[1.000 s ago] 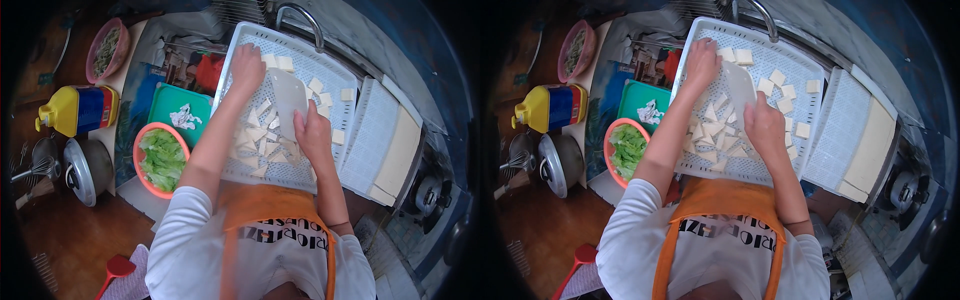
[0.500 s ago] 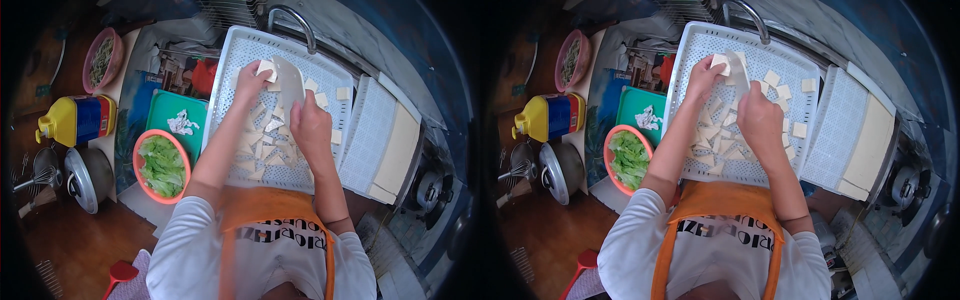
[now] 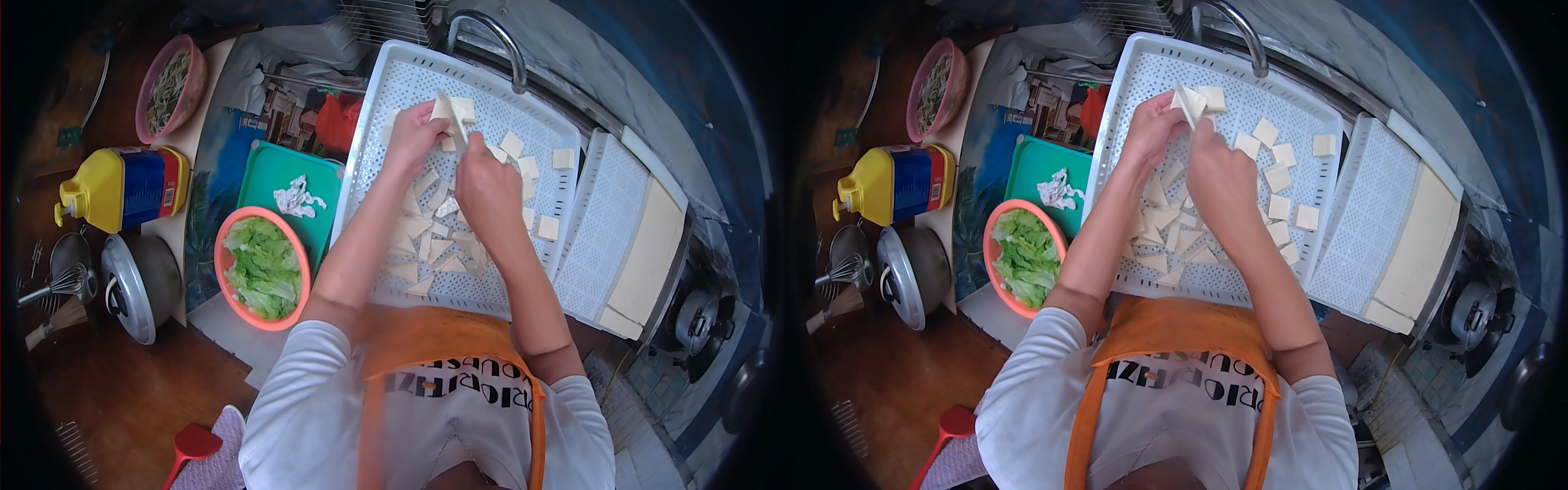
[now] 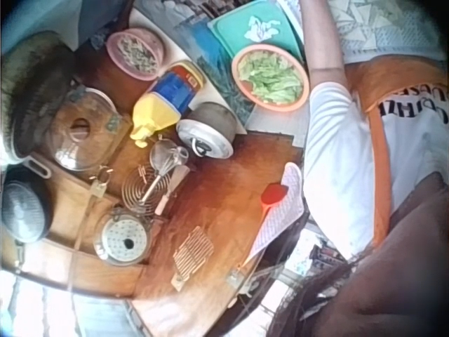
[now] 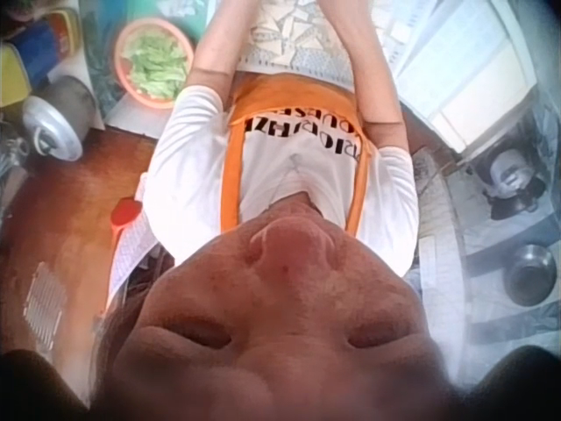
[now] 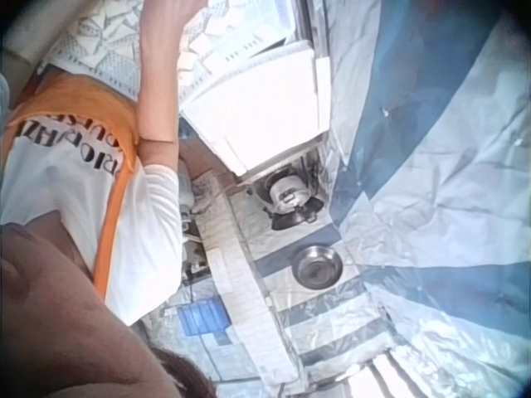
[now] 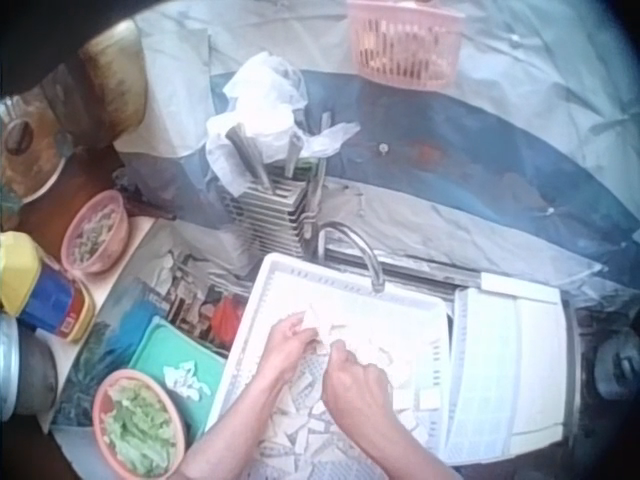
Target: The person cuts slices of tofu into triangular pieces using a white plastic scraper and places them onto a white plastic tray. After filling one tray, the person takes a new large block of tofu, cuts it into slices, and continues cutting those slices into triangular pieces.
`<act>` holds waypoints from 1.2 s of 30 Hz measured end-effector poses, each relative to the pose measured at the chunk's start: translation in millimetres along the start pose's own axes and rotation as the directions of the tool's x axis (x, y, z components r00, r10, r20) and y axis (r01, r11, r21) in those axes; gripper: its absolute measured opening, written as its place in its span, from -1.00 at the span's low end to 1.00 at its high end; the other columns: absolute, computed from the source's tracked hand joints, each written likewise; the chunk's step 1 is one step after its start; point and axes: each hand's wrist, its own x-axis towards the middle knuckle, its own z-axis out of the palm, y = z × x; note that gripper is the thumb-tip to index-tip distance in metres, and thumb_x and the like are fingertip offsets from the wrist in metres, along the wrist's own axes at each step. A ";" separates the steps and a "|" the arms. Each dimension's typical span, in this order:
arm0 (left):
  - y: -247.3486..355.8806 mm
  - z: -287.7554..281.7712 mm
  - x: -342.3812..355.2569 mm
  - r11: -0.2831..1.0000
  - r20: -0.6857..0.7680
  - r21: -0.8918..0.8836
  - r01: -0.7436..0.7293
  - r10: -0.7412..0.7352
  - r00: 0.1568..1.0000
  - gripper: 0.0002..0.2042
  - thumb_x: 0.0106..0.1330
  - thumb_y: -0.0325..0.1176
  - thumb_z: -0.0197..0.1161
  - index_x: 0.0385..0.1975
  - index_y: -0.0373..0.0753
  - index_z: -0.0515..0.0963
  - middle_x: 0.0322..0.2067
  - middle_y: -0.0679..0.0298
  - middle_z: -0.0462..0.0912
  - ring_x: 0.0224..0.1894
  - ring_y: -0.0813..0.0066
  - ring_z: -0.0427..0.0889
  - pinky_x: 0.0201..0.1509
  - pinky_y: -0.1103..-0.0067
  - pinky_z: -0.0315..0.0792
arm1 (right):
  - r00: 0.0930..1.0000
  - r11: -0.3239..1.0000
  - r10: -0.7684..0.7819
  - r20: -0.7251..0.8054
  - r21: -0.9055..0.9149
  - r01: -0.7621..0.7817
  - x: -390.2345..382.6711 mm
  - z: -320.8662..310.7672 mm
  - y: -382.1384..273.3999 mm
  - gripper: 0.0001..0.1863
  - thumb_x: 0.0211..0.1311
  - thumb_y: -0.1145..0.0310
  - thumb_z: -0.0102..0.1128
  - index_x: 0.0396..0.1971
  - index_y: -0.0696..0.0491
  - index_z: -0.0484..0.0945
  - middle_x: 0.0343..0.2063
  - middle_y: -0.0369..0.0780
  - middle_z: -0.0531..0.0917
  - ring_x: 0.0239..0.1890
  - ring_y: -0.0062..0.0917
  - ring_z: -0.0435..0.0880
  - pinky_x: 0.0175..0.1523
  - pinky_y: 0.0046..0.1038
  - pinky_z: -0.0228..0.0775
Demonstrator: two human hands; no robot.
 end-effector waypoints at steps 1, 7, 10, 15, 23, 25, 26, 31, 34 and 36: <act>-3.3 -0.8 4.4 1.000 0.007 0.001 0.002 -0.002 1.000 -0.67 0.26 -0.59 0.09 0.04 -0.40 0.48 -0.14 0.17 0.65 -0.13 0.46 0.65 -0.04 0.57 0.54 | 0.999 0.999 -0.031 -0.021 -0.043 0.030 4.4 6.9 3.1 -0.86 0.22 0.46 0.06 -0.30 0.19 0.36 -0.73 -0.04 0.55 -0.67 -0.11 0.58 -0.54 -0.17 0.42; 2.9 -19.8 33.4 -0.016 0.181 0.941 -0.339 0.869 0.461 -0.61 0.13 -0.56 0.16 0.03 -0.31 0.51 -0.28 0.18 0.65 -0.14 0.18 0.60 -0.10 0.41 0.53 | 0.989 0.993 0.049 -0.138 0.111 -0.034 2.8 3.7 26.9 -0.78 0.23 0.42 0.09 -0.18 0.19 0.40 -0.71 -0.02 0.56 -0.64 -0.12 0.61 -0.52 -0.18 0.44; 5.7 -10.5 29.3 -0.013 0.299 0.930 -0.367 0.608 0.735 -0.58 0.02 -0.52 0.25 -0.03 -0.24 0.52 -0.22 0.15 0.57 -0.10 0.08 0.51 -0.08 0.28 0.50 | 0.982 0.981 0.165 -0.093 0.115 -0.155 -8.2 -9.3 42.0 -0.76 0.22 0.42 0.06 -0.16 0.20 0.40 -0.69 0.02 0.58 -0.62 -0.07 0.61 -0.46 -0.11 0.46; -16.5 16.5 16.7 -0.189 0.385 0.921 -0.339 0.329 0.862 -0.73 -0.03 -0.47 0.26 -0.27 -0.28 0.52 -0.19 0.14 0.49 -0.12 0.22 0.51 -0.19 0.40 0.52 | 0.963 0.969 0.238 -0.128 0.098 -0.227 -19.8 -23.7 51.2 -0.76 0.21 0.41 0.09 -0.19 0.23 0.41 -0.69 0.04 0.58 -0.62 -0.04 0.60 -0.46 -0.11 0.45; -38.0 14.0 7.1 -0.229 0.387 0.921 -0.314 0.462 0.798 -0.71 -0.06 -0.47 0.33 -0.28 -0.28 0.50 -0.24 0.14 0.46 -0.15 0.22 0.44 -0.19 0.43 0.44 | 0.971 0.973 0.221 -0.087 0.093 -0.213 -24.5 -32.8 42.7 -0.77 0.20 0.43 0.09 -0.20 0.25 0.44 -0.70 0.05 0.57 -0.62 -0.04 0.60 -0.47 -0.14 0.44; -29.6 9.9 5.5 -0.104 0.338 0.939 -0.327 0.446 0.829 -0.67 -0.07 -0.40 0.39 -0.27 -0.30 0.51 -0.25 0.14 0.46 -0.16 0.22 0.44 -0.13 0.42 0.42 | 0.976 0.974 0.210 -0.063 0.097 -0.203 -24.9 -32.2 41.2 -0.78 0.20 0.44 0.10 -0.21 0.25 0.44 -0.70 0.05 0.56 -0.62 -0.04 0.60 -0.47 -0.14 0.44; -30.1 7.6 6.8 -0.101 0.333 0.941 -0.323 0.451 0.828 -0.67 -0.07 -0.40 0.39 -0.27 -0.30 0.51 -0.25 0.14 0.46 -0.16 0.22 0.44 -0.13 0.42 0.42 | 0.976 0.975 0.207 -0.070 0.093 -0.201 -24.7 -31.9 40.1 -0.78 0.20 0.44 0.10 -0.21 0.25 0.44 -0.70 0.05 0.56 -0.62 -0.04 0.60 -0.47 -0.14 0.44; -26.1 12.8 1.1 -0.049 0.325 0.942 -0.331 0.380 0.866 -0.64 -0.07 -0.35 0.38 -0.26 -0.35 0.53 -0.24 0.07 0.50 -0.05 0.14 0.43 -0.02 0.33 0.40 | 0.978 0.978 0.193 -0.076 0.089 -0.187 -26.0 -33.2 39.9 -0.78 0.19 0.44 0.11 -0.22 0.26 0.44 -0.71 0.05 0.55 -0.63 -0.04 0.59 -0.48 -0.15 0.44; -30.5 15.4 -3.6 -0.097 0.332 0.942 -0.320 0.394 0.857 -0.65 -0.08 -0.36 0.38 -0.26 -0.33 0.53 -0.26 0.07 0.50 -0.08 0.14 0.46 -0.02 0.35 0.41 | 0.976 0.977 0.200 -0.082 0.088 -0.193 -27.0 -37.3 36.4 -0.78 0.19 0.45 0.11 -0.23 0.26 0.44 -0.71 0.05 0.55 -0.63 -0.03 0.59 -0.49 -0.15 0.43; -39.9 13.9 -1.3 -0.157 0.334 0.942 -0.295 0.405 0.851 -0.66 -0.07 -0.35 0.39 -0.28 -0.29 0.52 -0.27 0.09 0.50 -0.13 0.18 0.48 -0.08 0.36 0.41 | 0.975 0.976 0.208 -0.074 0.087 -0.201 -27.1 -37.4 34.2 -0.78 0.18 0.45 0.11 -0.23 0.26 0.44 -0.72 0.06 0.55 -0.64 -0.03 0.58 -0.50 -0.15 0.42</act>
